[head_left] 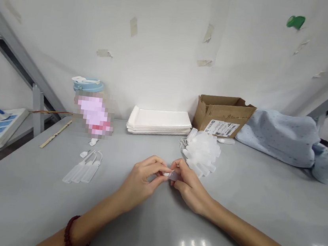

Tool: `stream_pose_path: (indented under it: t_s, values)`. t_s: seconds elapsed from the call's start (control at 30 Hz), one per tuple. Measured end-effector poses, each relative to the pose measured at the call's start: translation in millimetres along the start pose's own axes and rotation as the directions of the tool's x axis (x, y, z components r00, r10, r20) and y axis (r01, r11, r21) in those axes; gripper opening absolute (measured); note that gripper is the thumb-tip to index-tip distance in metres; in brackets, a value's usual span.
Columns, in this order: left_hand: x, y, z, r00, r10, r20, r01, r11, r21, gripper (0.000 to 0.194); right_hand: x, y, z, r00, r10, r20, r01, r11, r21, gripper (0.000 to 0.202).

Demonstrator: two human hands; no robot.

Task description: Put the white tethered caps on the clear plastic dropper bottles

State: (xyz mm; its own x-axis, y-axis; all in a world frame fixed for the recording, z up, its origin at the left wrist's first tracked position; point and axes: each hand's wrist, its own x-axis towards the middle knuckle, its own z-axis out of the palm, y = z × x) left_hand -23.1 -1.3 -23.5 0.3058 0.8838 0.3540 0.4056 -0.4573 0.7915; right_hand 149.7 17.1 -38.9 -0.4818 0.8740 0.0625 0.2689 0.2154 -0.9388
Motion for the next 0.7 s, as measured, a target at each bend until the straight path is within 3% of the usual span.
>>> stream_pose_path:
  t_s: [0.27, 0.4, 0.53, 0.7]
  values:
    - [0.7, 5.6, -2.2, 0.981, -0.190, 0.038, 0.193, 0.953, -0.233, 0.025, -0.4, -3.6, 1.4, 1.000, 0.001, 0.022, -0.004, 0.994, 0.107, 0.028]
    - [0.1, 3.4, -1.4, 0.981, -0.182, 0.065, 0.193, 0.946, -0.261, 0.024, 0.5, -1.5, 0.3, 0.998, 0.034, 0.044, -0.041, 0.985, 0.166, 0.031]
    - [2.0, 5.8, -2.3, 0.972, -0.235, -0.001, 0.230, 0.948, -0.219, 0.024, 0.7, 0.1, 0.9, 1.000, 0.001, 0.017, -0.004, 0.989, 0.149, 0.031]
    - [1.5, 11.6, -1.2, 0.954, -0.292, 0.073, 0.295, 0.955, -0.038, 0.027, -2.8, 0.0, 4.0, 0.994, -0.094, -0.062, 0.093, 0.995, -0.020, 0.028]
